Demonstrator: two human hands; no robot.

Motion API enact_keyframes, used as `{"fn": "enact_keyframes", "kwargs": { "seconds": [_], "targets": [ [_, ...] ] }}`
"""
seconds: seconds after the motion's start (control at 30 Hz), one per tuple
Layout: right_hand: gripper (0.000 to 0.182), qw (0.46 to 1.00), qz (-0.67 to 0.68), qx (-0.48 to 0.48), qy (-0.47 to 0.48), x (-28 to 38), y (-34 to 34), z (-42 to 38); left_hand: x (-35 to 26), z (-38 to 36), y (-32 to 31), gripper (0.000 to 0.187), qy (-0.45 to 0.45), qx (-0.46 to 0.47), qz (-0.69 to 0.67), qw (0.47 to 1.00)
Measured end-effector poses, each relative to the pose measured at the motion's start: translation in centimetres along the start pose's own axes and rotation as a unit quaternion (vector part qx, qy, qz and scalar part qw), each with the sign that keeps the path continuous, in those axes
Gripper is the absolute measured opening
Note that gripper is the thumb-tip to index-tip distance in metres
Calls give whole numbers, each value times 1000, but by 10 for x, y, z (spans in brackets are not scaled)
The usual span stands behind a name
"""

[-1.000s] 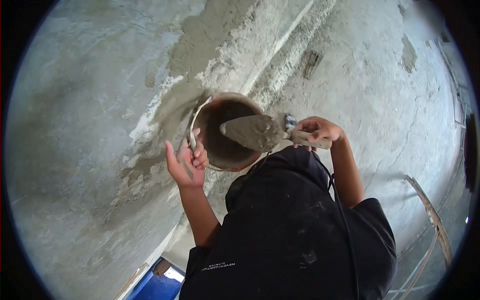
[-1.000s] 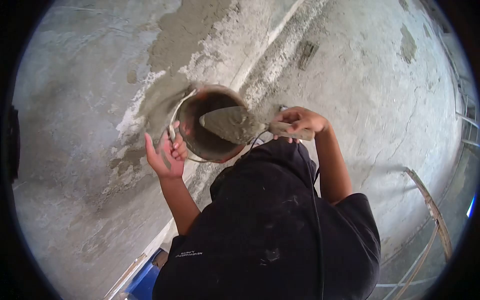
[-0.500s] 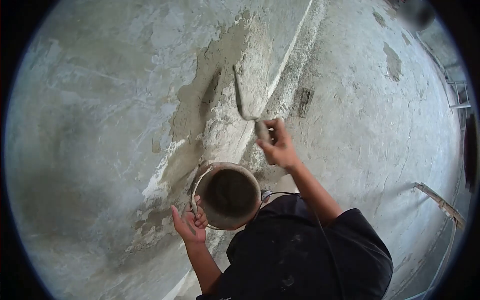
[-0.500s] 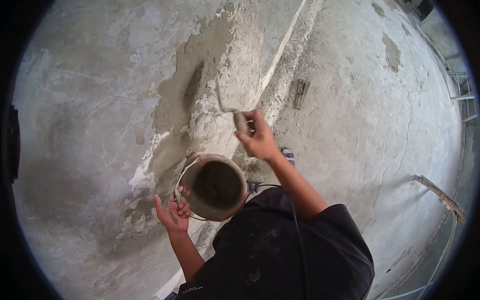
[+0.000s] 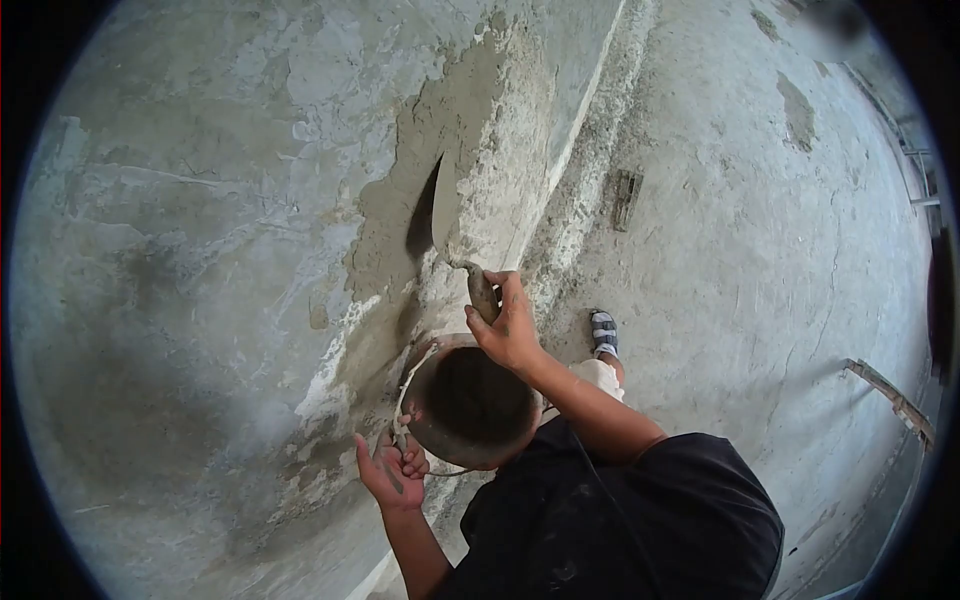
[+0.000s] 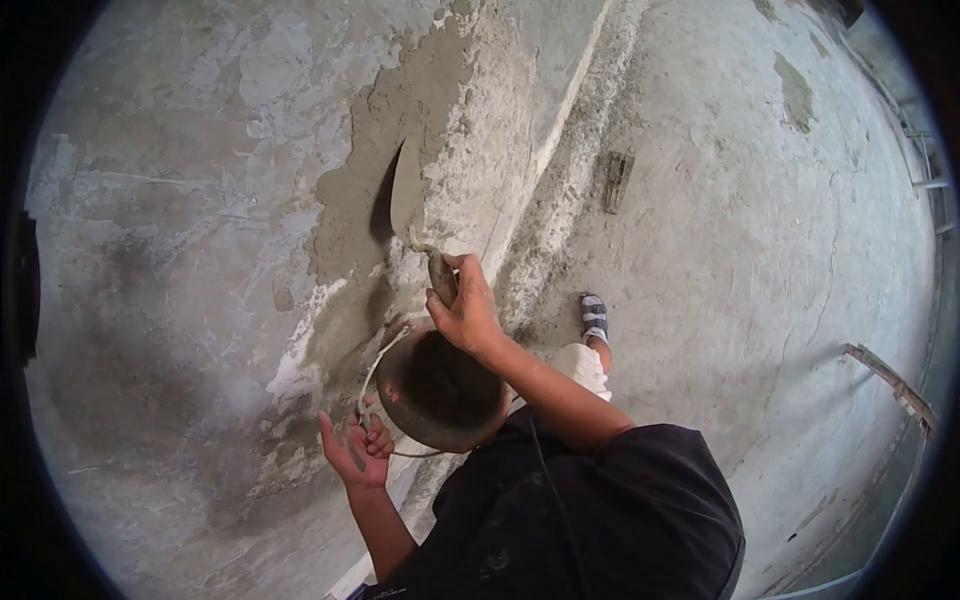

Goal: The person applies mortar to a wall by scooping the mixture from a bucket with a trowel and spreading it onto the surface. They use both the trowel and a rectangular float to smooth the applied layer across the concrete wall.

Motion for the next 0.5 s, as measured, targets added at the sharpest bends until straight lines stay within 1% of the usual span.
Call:
{"fn": "enact_keyframes", "kwargs": {
  "seconds": [0.03,0.1,0.13,0.23,0.27,0.3,0.37,0.4,0.47,0.5],
  "targets": [
    [52,1000,0,-2,1,-3,-4,0,0,1,1,79,-1,-5,0,1000],
    [51,998,15,-23,52,-3,-10,-4,1,2,2,79,2,-3,0,1000],
    [51,999,28,-4,26,-4,-11,-9,0,3,3,80,4,-3,0,1000],
    [51,999,-10,-10,45,-9,-10,-31,1,9,5,79,23,25,11,999],
    [54,1000,-9,-5,26,-10,-9,-35,0,10,5,79,23,26,11,999],
    [54,1000,-10,-5,26,-11,-9,-36,1,11,6,79,24,26,14,999],
    [53,999,27,-43,-17,-13,-6,-36,2,11,8,80,27,24,16,999],
    [53,999,7,-46,5,-11,0,-30,3,12,9,80,24,19,15,999],
    [53,998,2,-55,13,-12,5,-17,5,12,10,80,21,12,13,1000],
    [53,998,-1,-62,21,-12,7,-11,4,12,9,80,17,26,8,999]
  ]
}}
Point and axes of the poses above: each hand's wrist, its own z-axis towards the middle knuckle, its own y-axis out of the back of the hand, x = y × z, the point moved 2 cm from there along z, towards the middle knuckle, and after that the axes turned 3 degrees about -x, right-handed, at the moved point
